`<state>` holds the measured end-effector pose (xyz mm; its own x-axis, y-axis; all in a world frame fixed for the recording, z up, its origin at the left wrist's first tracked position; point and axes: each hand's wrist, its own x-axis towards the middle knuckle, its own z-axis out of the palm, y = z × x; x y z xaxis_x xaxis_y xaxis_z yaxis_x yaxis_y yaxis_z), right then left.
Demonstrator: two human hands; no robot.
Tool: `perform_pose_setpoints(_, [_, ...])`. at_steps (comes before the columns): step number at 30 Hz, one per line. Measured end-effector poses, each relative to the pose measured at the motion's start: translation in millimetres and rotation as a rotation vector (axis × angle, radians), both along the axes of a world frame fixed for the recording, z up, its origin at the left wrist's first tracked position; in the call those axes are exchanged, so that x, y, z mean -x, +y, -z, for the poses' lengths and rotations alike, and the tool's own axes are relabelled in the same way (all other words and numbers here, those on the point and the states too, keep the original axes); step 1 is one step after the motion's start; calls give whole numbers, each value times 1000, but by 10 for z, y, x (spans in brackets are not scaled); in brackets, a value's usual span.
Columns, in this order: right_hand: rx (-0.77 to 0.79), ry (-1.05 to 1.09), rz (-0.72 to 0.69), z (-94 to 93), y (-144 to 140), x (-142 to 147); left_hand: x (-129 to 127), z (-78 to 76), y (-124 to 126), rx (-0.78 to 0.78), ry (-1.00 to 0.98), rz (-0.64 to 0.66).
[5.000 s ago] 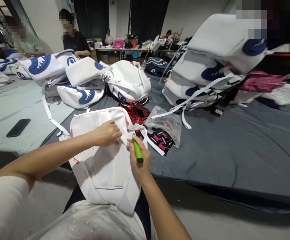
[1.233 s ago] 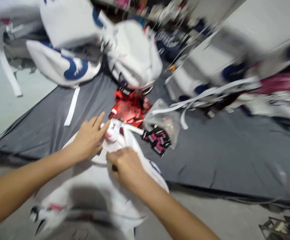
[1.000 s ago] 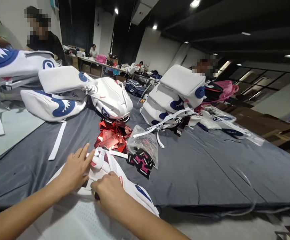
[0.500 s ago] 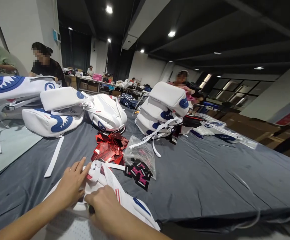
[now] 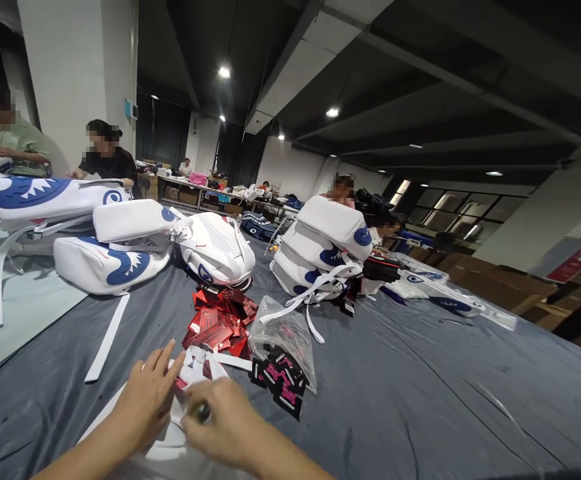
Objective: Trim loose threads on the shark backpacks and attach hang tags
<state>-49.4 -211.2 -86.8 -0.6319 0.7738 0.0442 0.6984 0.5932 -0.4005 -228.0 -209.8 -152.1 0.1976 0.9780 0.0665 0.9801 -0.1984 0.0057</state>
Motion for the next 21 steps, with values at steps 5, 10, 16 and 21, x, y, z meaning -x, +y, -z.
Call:
perform_pose_setpoints(5, [-255, 151, 372, -726, 950, -239, -18, -12, 19, 29, -19, -11])
perform_pose_setpoints(10, [-171, -332, 715, -1239, 2127, -318, -24, -64, 27, 75, -38, -21])
perform_pose_setpoints(16, [-93, -475, 782, -1186, 2745, -197, -14, 63, 111, 117, -67, 3])
perform_pose_setpoints(21, [-99, -532, 771, -1053, 2991, -4, -11, 129, 116, 32, -133, -1])
